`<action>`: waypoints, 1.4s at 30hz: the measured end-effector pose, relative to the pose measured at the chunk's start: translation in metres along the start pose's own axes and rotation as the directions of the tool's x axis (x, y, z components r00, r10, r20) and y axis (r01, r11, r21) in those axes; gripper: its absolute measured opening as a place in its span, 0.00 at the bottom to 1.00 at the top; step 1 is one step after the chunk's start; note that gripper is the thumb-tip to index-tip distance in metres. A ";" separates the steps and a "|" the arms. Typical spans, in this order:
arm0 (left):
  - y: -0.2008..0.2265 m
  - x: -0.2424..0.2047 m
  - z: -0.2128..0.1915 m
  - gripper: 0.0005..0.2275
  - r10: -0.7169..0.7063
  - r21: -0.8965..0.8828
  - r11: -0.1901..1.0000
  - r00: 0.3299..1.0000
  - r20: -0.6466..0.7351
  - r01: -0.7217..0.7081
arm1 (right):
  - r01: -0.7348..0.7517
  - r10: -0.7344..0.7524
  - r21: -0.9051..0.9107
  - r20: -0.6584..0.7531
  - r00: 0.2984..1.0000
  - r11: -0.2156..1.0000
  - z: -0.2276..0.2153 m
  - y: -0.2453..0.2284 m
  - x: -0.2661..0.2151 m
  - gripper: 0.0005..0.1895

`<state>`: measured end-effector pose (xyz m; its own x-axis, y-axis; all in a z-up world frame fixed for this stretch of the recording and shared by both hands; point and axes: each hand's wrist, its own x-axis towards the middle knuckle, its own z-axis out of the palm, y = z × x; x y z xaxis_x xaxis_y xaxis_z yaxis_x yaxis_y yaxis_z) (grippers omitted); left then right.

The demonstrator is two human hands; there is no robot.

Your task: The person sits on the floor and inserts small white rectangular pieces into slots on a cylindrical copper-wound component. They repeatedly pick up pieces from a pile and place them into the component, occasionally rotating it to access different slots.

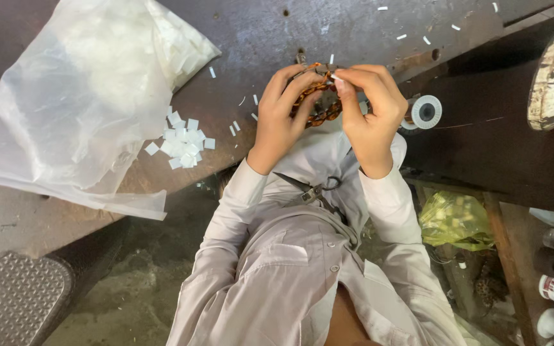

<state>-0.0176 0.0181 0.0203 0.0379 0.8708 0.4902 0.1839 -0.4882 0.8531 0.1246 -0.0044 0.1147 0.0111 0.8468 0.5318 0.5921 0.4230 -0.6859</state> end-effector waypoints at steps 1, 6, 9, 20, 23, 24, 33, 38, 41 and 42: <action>0.003 0.002 0.000 0.15 -0.025 -0.050 0.998 0.999 0.021 0.026 | 0.037 -0.039 -0.049 -0.028 0.999 0.998 0.000 0.006 0.000 0.07; 0.024 0.007 -0.003 0.17 0.133 0.246 0.963 0.988 -0.081 -0.110 | 0.175 -0.194 -0.179 -0.090 0.977 0.968 0.002 0.023 -0.007 0.10; 0.029 0.014 -0.008 0.17 0.101 0.244 0.966 0.994 -0.028 -0.092 | 0.125 -0.134 -0.112 -0.072 0.988 0.986 0.002 0.030 -0.005 0.09; 0.024 0.008 0.007 0.12 0.054 0.082 0.995 0.996 -0.069 -0.048 | 0.231 -0.230 -0.046 0.028 0.973 0.972 -0.006 0.043 0.000 0.11; 0.025 0.002 0.008 0.12 0.094 0.115 0.990 0.994 -0.058 -0.087 | 0.253 -0.254 -0.067 -0.007 0.967 0.965 -0.007 0.042 -0.007 0.11; 0.026 -0.001 0.008 0.13 0.110 0.125 0.987 0.993 -0.047 -0.103 | 0.259 -0.262 -0.080 -0.022 0.965 0.963 -0.007 0.041 -0.012 0.11; 0.033 -0.014 0.008 0.14 0.182 0.153 0.972 0.983 0.004 -0.181 | 0.261 -0.284 -0.155 -0.146 0.948 0.953 -0.002 0.041 -0.045 0.12; 0.036 -0.012 0.010 0.13 0.199 0.139 0.970 0.980 0.026 -0.201 | 0.430 -0.452 -0.318 0.006 0.892 0.845 -0.013 0.045 -0.041 0.10; 0.035 -0.012 0.011 0.13 0.213 0.131 0.968 0.977 0.026 -0.215 | 0.527 -0.521 -0.298 0.107 0.847 0.796 -0.023 0.047 -0.033 0.10; 0.034 -0.011 0.010 0.13 0.218 0.130 0.967 0.975 0.031 -0.220 | 0.557 -0.541 -0.274 0.139 0.830 0.784 -0.027 0.048 -0.031 0.10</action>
<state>-0.0015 -0.0081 0.0423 0.1071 0.7449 0.6586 0.2973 -0.6561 0.6937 0.1742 -0.0190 0.0792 -0.4230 0.5187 0.7430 0.6915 0.7146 -0.1052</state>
